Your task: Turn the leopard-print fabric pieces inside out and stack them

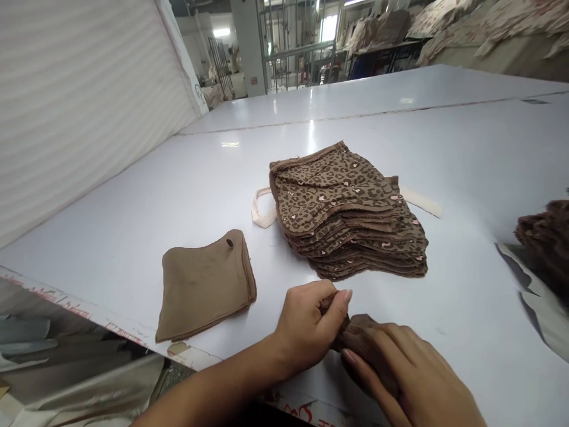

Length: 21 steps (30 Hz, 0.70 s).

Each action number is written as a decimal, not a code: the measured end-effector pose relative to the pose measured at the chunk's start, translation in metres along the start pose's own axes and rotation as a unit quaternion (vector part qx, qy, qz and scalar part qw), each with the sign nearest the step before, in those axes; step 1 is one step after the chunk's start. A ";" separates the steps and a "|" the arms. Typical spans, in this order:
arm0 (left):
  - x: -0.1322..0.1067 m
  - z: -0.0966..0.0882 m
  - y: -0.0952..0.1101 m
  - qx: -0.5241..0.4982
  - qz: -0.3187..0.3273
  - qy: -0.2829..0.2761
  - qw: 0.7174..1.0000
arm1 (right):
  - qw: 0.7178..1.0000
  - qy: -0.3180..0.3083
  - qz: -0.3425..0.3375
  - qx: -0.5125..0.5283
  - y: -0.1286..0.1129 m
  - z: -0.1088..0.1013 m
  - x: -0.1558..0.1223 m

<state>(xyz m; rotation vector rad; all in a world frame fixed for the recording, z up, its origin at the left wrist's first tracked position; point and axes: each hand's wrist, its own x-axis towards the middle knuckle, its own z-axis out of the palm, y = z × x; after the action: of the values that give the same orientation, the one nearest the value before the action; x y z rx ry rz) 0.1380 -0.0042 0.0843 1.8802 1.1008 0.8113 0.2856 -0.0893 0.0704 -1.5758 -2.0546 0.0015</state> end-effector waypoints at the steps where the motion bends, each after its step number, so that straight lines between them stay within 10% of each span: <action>1: -0.001 -0.002 0.002 0.010 0.010 0.016 1.000 | 0.999 -0.018 0.003 0.035 -0.001 0.003 0.002; 5: -0.012 -0.011 0.010 0.098 0.171 0.164 0.966 | 0.982 -0.013 0.114 0.147 0.005 0.013 0.002; 7: -0.018 -0.011 0.011 0.144 0.197 0.116 0.963 | 0.975 0.007 0.154 0.162 0.009 0.014 0.001; 14: -0.010 0.015 -0.011 -0.001 -0.010 -0.115 0.993 | 0.937 0.012 0.190 0.293 0.012 0.022 -0.009; 21: -0.011 0.023 -0.015 -0.011 -0.061 -0.037 0.997 | 0.979 0.064 0.172 0.093 0.020 0.011 -0.009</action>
<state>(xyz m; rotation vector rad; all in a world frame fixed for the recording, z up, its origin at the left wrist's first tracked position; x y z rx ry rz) 0.1466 -0.0162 0.0586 1.7913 1.1452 0.6769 0.3009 -0.0879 0.0507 -1.7406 -1.6137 0.2073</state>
